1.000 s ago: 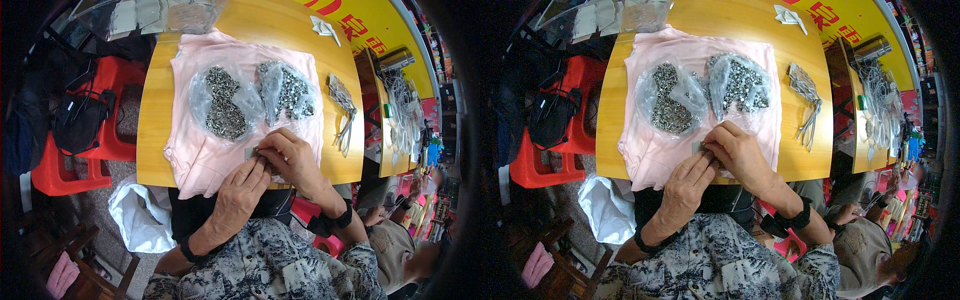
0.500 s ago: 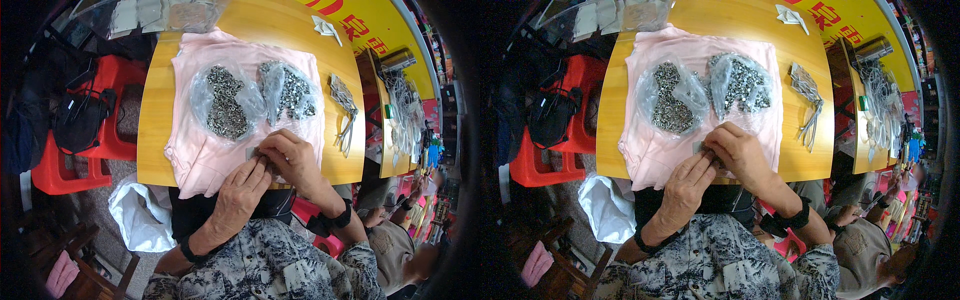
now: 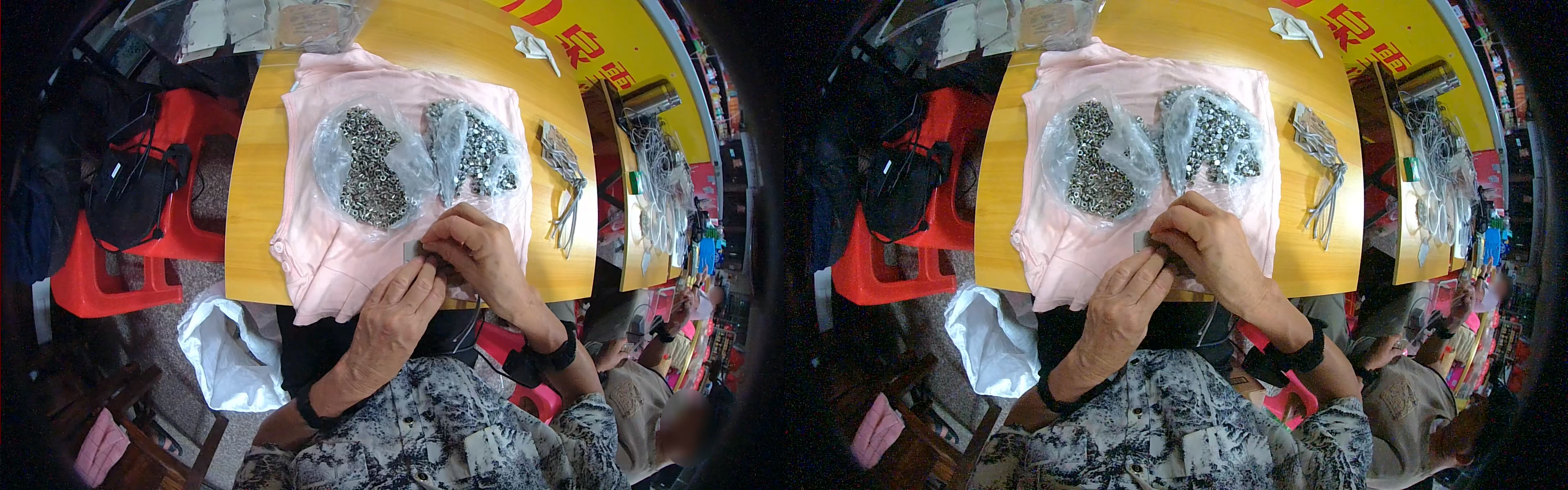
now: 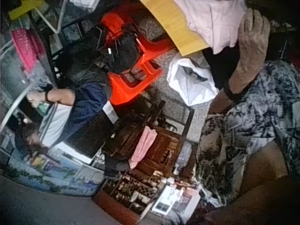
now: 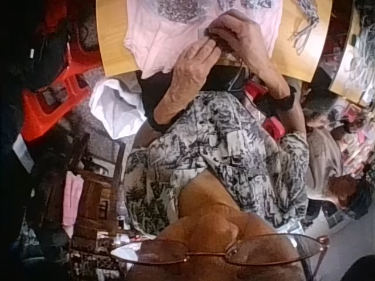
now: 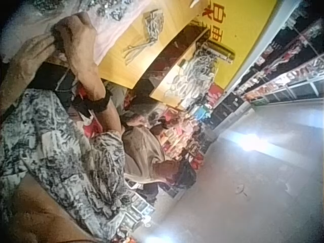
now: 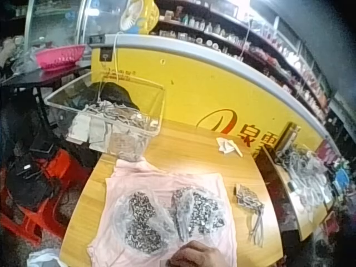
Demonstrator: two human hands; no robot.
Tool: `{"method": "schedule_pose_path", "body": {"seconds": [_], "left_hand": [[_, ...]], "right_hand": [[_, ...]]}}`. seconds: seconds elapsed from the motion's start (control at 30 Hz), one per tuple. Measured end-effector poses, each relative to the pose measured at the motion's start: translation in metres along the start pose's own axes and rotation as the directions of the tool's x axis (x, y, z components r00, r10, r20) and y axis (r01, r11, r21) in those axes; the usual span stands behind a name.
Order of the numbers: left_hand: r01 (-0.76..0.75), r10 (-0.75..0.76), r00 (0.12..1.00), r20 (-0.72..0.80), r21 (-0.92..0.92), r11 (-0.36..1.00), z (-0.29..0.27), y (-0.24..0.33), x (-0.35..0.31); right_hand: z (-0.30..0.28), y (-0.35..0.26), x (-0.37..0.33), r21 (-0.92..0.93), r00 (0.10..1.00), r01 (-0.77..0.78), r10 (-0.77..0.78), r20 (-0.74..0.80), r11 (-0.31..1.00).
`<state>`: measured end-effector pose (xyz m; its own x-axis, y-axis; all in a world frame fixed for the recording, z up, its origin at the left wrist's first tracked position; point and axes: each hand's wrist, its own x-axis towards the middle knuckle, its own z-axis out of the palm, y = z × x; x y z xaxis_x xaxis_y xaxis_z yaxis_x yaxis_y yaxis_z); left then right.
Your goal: Sorting and preparing shoelace eyelets and metal hardware with production tracking tags.
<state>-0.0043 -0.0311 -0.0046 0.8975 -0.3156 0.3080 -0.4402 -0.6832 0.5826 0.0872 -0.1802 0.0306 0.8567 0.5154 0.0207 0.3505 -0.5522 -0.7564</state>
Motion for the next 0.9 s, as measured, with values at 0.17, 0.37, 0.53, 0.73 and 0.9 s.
{"method": "schedule_pose_path", "body": {"seconds": [0.17, 0.37, 0.53, 0.73, 0.9], "left_hand": [[-0.018, 0.018, 1.0, 0.001, 0.007, 1.0, 0.002, 0.0, 0.001], [-0.009, 0.009, 0.999, 0.032, -0.003, 1.0, -0.001, -0.002, 0.002], [0.015, -0.015, 1.0, 0.0, -0.026, 1.0, 0.0, -0.002, 0.002], [0.003, -0.003, 1.0, -0.002, -0.014, 1.0, 0.003, -0.004, -0.001], [0.01, -0.011, 1.0, -0.024, -0.037, 0.999, 0.006, -0.006, -0.001]], "right_hand": [[-0.001, -0.001, 0.005, 0.056, 0.994, -0.104, 0.102, 0.031, 0.993], [-0.005, -0.004, 0.015, 0.081, 0.971, -0.225, 0.217, 0.097, 0.971], [-0.009, -0.007, 0.026, 0.091, 0.95, -0.257, 0.234, 0.207, 0.962], [-0.009, -0.005, 0.028, 0.089, 0.929, -0.302, 0.273, 0.248, 0.949], [-0.007, 0.013, 0.02, 0.219, 0.953, -0.25, 0.201, 0.225, 0.943]]}}
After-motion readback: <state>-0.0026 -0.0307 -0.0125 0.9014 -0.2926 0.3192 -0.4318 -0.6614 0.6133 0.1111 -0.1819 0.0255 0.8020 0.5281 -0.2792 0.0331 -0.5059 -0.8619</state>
